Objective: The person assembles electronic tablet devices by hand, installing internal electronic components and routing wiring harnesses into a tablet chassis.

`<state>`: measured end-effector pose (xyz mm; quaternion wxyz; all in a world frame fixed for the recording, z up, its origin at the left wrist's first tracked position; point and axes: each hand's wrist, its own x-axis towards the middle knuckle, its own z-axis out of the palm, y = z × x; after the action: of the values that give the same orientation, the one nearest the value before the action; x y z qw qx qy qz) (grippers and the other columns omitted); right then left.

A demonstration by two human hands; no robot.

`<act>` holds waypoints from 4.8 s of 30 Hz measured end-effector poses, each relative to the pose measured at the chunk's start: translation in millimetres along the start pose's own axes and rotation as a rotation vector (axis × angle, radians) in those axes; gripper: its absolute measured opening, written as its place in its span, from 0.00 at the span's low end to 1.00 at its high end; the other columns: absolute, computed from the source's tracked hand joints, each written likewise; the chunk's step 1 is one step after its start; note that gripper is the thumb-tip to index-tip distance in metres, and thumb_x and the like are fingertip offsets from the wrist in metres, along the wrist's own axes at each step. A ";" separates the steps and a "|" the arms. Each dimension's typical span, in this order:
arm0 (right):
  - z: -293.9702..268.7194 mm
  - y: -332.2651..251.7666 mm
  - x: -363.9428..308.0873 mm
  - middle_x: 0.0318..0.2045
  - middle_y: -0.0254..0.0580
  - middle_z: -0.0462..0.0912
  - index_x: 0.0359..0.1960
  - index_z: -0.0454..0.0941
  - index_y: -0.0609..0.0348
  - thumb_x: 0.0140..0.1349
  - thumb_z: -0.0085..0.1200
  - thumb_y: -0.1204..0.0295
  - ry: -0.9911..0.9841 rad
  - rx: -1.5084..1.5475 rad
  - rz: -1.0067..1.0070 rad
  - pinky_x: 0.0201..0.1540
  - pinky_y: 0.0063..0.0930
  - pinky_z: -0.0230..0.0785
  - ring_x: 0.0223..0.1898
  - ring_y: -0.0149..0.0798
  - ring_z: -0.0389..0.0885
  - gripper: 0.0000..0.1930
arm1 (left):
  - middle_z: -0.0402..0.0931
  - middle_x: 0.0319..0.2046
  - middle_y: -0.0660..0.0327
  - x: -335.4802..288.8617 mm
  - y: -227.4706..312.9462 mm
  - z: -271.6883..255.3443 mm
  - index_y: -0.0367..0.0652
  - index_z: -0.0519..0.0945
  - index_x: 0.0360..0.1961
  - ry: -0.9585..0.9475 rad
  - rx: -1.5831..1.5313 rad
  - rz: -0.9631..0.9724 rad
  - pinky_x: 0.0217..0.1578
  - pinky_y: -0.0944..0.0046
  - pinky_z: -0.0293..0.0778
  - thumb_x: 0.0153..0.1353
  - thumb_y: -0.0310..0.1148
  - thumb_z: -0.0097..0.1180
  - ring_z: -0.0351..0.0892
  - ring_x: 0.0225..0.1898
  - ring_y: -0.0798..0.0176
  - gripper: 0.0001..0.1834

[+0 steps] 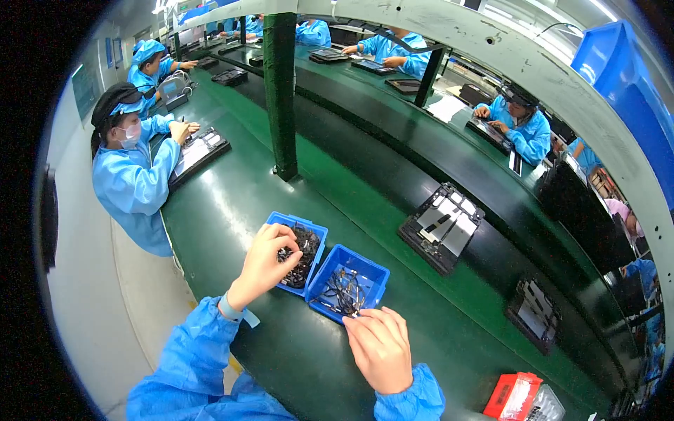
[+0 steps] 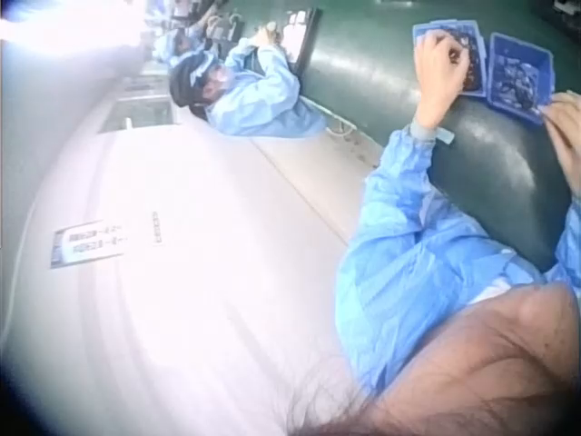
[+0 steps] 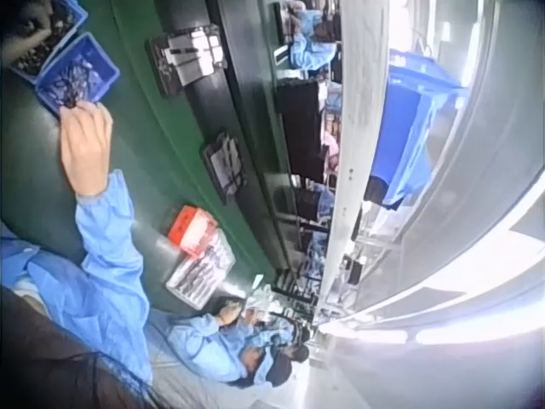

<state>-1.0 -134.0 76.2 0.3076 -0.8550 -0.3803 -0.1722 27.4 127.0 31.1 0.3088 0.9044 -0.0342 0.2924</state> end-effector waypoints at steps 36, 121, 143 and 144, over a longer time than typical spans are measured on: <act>-59.0 -14.5 -88.6 0.37 0.46 0.83 0.42 0.83 0.64 0.52 0.64 0.81 0.588 0.273 0.757 0.39 0.25 0.76 0.36 0.38 0.83 0.14 | 0.83 0.33 0.53 -67.3 173.5 32.6 0.34 0.72 0.53 -1.091 -1.113 -0.343 0.42 0.64 0.81 0.65 0.21 0.47 0.84 0.37 0.63 0.15; -108.8 347.8 -67.1 0.51 0.56 0.79 0.50 0.76 0.72 0.35 0.75 0.53 0.248 -0.242 1.487 0.57 0.34 0.69 0.53 0.49 0.78 0.42 | 0.82 0.30 0.52 -112.9 170.6 32.6 0.39 0.81 0.41 -0.849 -0.990 -0.111 0.36 0.61 0.78 0.63 0.29 0.53 0.84 0.34 0.57 0.08; 63.1 338.9 79.4 0.60 0.55 0.70 0.71 0.45 0.60 0.49 0.68 0.69 0.917 0.935 0.902 0.57 0.37 0.65 0.56 0.46 0.73 0.51 | 0.82 0.33 0.50 -106.4 157.0 34.5 0.40 0.81 0.41 -0.823 -0.876 -0.174 0.32 0.57 0.77 0.63 0.35 0.54 0.83 0.33 0.50 0.11; 61.7 336.7 84.2 0.59 0.58 0.70 0.70 0.47 0.64 0.47 0.70 0.68 0.935 0.732 0.889 0.56 0.35 0.66 0.54 0.45 0.74 0.52 | 0.82 0.33 0.50 -106.3 159.0 33.8 0.40 0.81 0.41 -0.826 -0.871 -0.164 0.32 0.58 0.77 0.63 0.35 0.54 0.83 0.33 0.50 0.11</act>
<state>312.3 -223.2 -58.6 0.7435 -0.6086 0.1390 -0.2397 -81.9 -33.4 36.7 0.6332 0.7333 -0.1981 -0.1486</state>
